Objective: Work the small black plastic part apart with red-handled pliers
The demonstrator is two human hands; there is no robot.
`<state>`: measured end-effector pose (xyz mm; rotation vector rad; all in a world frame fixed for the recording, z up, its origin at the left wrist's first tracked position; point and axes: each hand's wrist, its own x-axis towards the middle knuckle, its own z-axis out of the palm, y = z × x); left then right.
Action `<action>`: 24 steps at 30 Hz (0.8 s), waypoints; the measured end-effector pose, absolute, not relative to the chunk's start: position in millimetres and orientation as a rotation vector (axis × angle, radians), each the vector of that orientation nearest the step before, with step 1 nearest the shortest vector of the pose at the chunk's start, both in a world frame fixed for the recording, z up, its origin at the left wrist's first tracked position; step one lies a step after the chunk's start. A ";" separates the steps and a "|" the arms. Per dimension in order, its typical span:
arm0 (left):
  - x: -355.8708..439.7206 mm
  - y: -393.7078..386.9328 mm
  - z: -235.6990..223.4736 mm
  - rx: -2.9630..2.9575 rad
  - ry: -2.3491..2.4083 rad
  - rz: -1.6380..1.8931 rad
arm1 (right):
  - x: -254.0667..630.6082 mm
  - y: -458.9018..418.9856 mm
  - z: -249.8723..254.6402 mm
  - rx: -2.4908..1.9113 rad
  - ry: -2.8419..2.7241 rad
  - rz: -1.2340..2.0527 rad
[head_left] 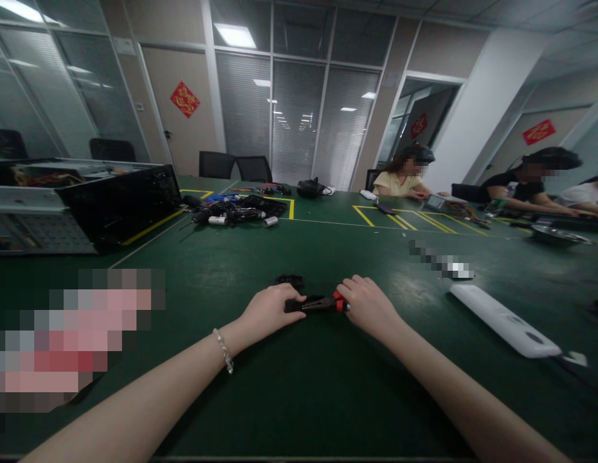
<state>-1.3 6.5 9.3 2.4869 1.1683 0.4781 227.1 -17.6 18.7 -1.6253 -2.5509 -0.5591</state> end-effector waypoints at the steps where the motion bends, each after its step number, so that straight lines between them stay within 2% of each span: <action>1: -1.3 6.6 9.2 2.489 1.165 0.479 | 226.8 -17.8 19.0 -1.633 -2.554 -0.553; 8: -1.1 6.7 9.6 2.499 1.172 0.466 | 225.2 -18.6 20.6 -1.724 -2.556 -0.413; 16: -0.8 8.6 4.7 2.499 1.178 0.513 | 226.7 -18.7 18.6 -1.627 -2.554 -0.540; 24: -1.9 6.9 9.0 2.486 1.160 0.490 | 227.3 -17.6 16.0 -1.693 -2.542 -0.407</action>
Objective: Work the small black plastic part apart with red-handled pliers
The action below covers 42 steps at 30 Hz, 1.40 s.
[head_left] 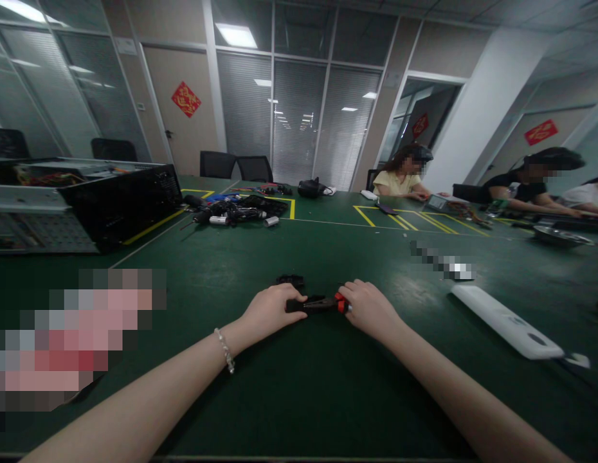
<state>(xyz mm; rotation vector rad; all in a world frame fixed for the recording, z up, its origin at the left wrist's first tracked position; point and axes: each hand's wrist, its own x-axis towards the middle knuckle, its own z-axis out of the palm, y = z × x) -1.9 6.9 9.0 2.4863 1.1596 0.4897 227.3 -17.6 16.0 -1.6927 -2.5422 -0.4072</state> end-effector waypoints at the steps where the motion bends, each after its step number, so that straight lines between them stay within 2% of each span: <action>1: -1.9 6.6 9.4 2.483 1.161 0.485 | 227.2 -17.8 16.0 -1.697 -2.543 -0.398; 10: -1.2 4.6 12.2 2.491 1.168 0.474 | 224.7 -21.1 22.8 -1.641 -2.558 -0.549; 18: -1.7 5.9 9.7 2.494 1.171 0.496 | 226.1 -19.2 17.9 -1.699 -2.544 -0.411; 28: -0.9 5.0 11.8 2.488 1.164 0.462 | 225.8 -21.4 18.6 -1.651 -2.540 -0.526; 35: -1.5 6.9 8.9 2.490 1.166 0.477 | 224.9 -22.4 18.9 -1.723 -2.540 -0.432; 42: -1.1 6.0 10.1 2.494 1.163 0.479 | 225.3 -22.5 19.8 -1.675 -2.522 -0.476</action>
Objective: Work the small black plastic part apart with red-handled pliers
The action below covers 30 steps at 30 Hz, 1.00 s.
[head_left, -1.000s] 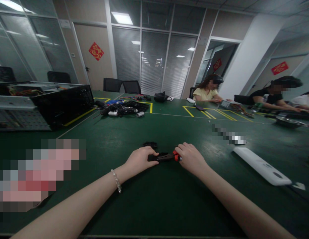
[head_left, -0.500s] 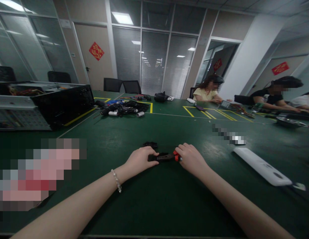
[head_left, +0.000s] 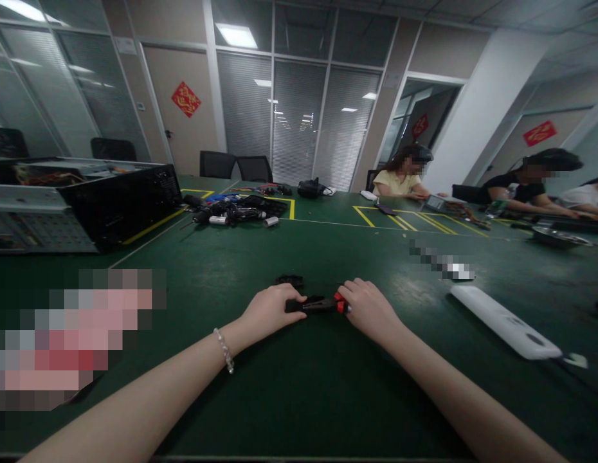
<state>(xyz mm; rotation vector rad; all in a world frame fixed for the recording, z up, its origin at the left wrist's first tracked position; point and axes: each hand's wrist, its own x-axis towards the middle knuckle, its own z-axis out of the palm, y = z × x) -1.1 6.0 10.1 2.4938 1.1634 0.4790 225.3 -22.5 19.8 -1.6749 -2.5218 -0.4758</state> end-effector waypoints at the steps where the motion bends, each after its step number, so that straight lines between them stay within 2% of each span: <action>1: -1.1 6.1 10.0 2.495 1.162 0.485 | 225.4 -22.5 19.8 -1.671 -2.521 -0.482; 9: -0.9 5.9 10.3 2.486 1.190 0.488 | 225.6 -22.1 18.1 -1.726 -2.539 -0.420; 17: -1.3 5.4 10.4 2.481 1.180 0.496 | 225.4 -22.1 19.0 -1.659 -2.531 -0.549; 30: -1.5 6.4 9.8 2.496 1.166 0.496 | 225.5 -23.0 20.1 -1.659 -2.535 -0.533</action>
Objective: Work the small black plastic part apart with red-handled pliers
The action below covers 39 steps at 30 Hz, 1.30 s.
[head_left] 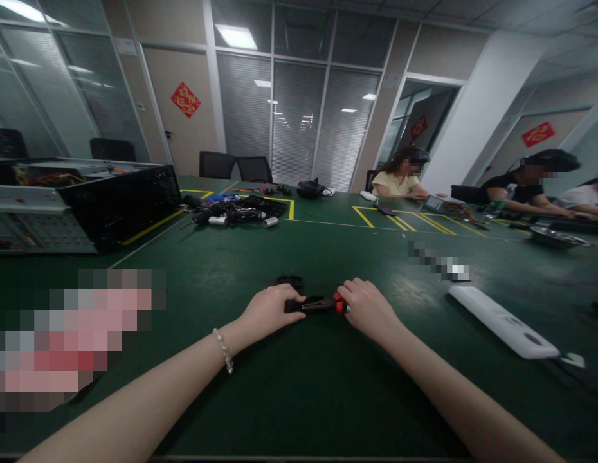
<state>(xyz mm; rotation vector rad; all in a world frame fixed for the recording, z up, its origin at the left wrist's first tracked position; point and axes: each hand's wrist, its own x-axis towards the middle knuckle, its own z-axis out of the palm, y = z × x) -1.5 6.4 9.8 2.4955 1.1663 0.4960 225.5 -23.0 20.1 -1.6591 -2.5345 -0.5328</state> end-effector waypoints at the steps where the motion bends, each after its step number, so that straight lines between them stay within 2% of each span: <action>1: -1.5 6.5 9.7 2.497 1.168 0.494 | 225.2 -23.2 20.6 -1.650 -2.531 -0.548; 18: -0.8 6.3 9.3 2.500 1.176 0.498 | 226.1 -21.8 19.7 -1.635 -2.527 -0.602; 39: -0.9 6.9 8.4 2.498 1.179 0.495 | 228.2 -19.0 15.3 -1.674 -2.532 -0.494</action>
